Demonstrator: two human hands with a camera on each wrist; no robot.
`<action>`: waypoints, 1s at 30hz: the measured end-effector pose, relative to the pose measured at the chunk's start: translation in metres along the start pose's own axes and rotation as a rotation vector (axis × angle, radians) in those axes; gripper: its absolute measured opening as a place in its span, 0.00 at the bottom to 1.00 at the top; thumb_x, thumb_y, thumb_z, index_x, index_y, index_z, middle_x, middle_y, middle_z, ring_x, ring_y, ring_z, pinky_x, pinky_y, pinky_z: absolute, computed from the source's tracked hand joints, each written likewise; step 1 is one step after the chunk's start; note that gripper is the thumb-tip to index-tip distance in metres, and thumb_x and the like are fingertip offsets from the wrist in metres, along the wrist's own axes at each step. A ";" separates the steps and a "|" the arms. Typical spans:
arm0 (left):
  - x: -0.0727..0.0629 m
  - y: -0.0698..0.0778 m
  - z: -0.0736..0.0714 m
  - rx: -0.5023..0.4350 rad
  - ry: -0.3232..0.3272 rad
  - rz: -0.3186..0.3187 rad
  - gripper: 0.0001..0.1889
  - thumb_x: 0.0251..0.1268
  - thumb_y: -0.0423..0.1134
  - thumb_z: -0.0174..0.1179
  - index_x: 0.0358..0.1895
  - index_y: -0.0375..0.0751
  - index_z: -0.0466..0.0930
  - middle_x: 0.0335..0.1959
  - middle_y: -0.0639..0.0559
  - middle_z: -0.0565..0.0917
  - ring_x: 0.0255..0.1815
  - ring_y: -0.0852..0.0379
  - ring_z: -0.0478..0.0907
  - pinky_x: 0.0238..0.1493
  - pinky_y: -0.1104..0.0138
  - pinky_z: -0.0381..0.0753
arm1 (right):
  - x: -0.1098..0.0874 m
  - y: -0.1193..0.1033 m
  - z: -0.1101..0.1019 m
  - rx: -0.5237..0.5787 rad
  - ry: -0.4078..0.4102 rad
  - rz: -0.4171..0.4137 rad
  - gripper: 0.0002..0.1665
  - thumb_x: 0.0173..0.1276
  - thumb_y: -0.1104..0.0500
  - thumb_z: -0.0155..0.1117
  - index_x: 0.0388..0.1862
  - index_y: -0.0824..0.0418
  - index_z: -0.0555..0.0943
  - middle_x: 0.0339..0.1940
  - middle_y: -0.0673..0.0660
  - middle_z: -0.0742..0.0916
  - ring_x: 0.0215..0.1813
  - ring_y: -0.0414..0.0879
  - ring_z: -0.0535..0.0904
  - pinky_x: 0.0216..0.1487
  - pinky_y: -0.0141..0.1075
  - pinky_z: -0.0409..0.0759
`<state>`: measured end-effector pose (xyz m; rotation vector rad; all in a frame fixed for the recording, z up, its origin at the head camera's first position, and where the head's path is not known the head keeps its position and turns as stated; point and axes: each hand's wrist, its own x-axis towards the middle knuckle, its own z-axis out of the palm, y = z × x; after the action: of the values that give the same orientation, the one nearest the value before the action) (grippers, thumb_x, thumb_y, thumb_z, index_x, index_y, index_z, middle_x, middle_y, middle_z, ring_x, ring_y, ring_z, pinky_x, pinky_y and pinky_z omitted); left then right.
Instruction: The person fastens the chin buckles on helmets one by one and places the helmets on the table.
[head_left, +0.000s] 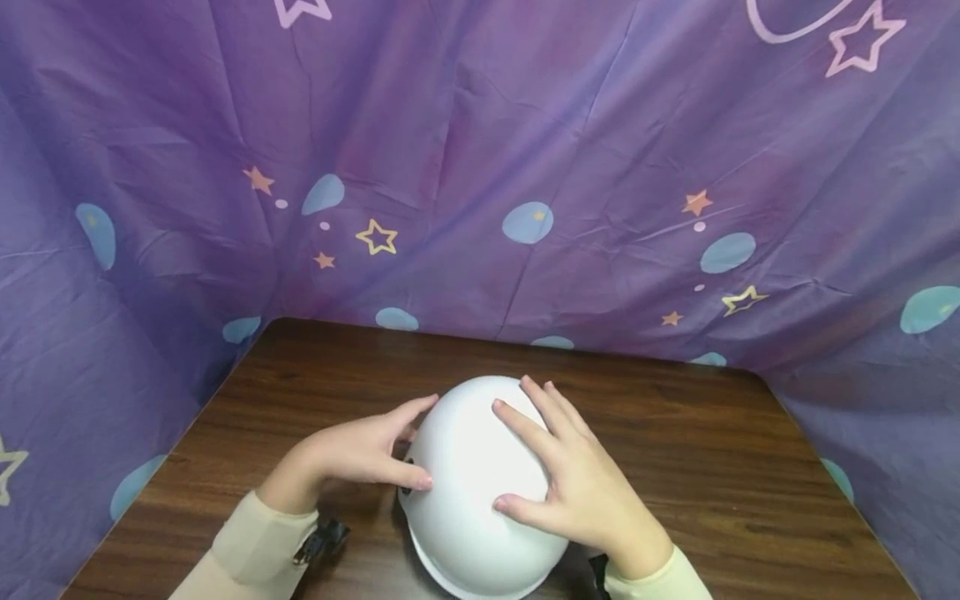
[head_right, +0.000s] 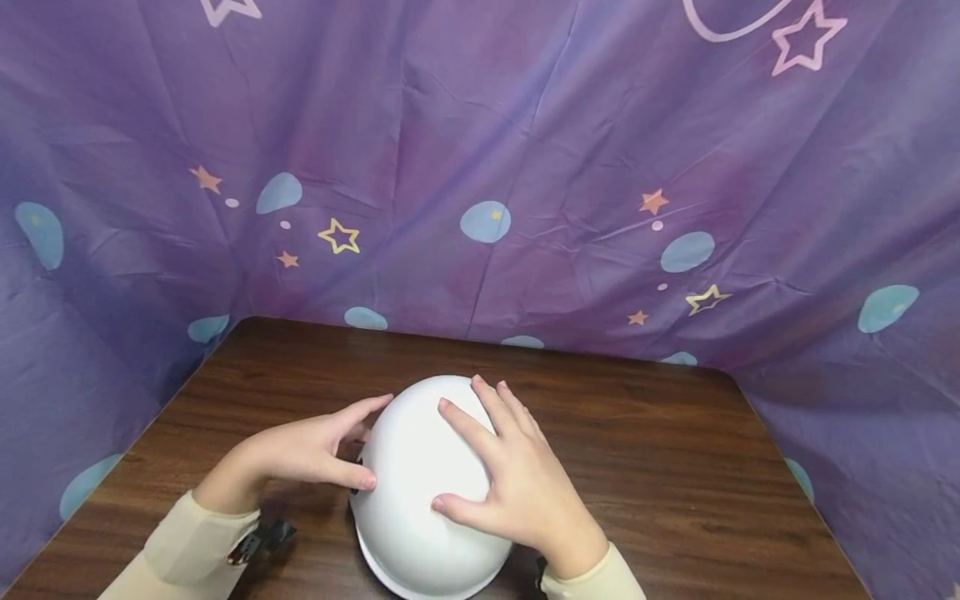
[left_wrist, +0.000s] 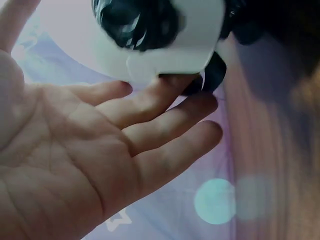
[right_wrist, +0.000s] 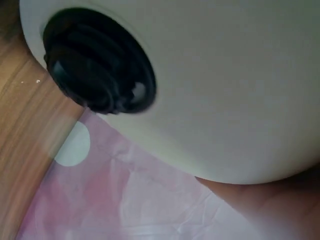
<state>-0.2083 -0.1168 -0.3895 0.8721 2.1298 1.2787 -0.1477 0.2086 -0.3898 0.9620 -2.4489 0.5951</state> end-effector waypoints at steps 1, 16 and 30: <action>-0.001 0.003 0.001 0.001 0.016 0.021 0.61 0.65 0.50 0.76 0.87 0.33 0.40 0.73 0.27 0.72 0.73 0.35 0.73 0.68 0.44 0.77 | 0.000 0.000 -0.001 0.002 0.010 0.002 0.55 0.61 0.25 0.74 0.83 0.44 0.71 0.84 0.63 0.68 0.81 0.72 0.61 0.68 0.73 0.70; -0.019 0.050 0.020 0.263 0.290 0.204 0.54 0.62 0.49 0.78 0.84 0.32 0.56 0.80 0.37 0.67 0.78 0.44 0.68 0.77 0.45 0.66 | 0.003 -0.008 -0.012 0.064 0.120 -0.008 0.63 0.56 0.18 0.72 0.83 0.48 0.70 0.87 0.59 0.63 0.83 0.68 0.58 0.74 0.73 0.61; -0.028 0.071 0.044 0.472 0.423 0.321 0.51 0.56 0.44 0.83 0.81 0.36 0.65 0.76 0.36 0.71 0.75 0.40 0.72 0.69 0.45 0.77 | 0.008 -0.020 -0.022 0.029 0.219 -0.096 0.59 0.57 0.15 0.66 0.77 0.50 0.77 0.83 0.64 0.69 0.79 0.72 0.64 0.70 0.75 0.64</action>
<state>-0.1400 -0.0871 -0.3418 1.2683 2.7862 1.2064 -0.1336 0.2033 -0.3635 0.9651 -2.1954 0.6668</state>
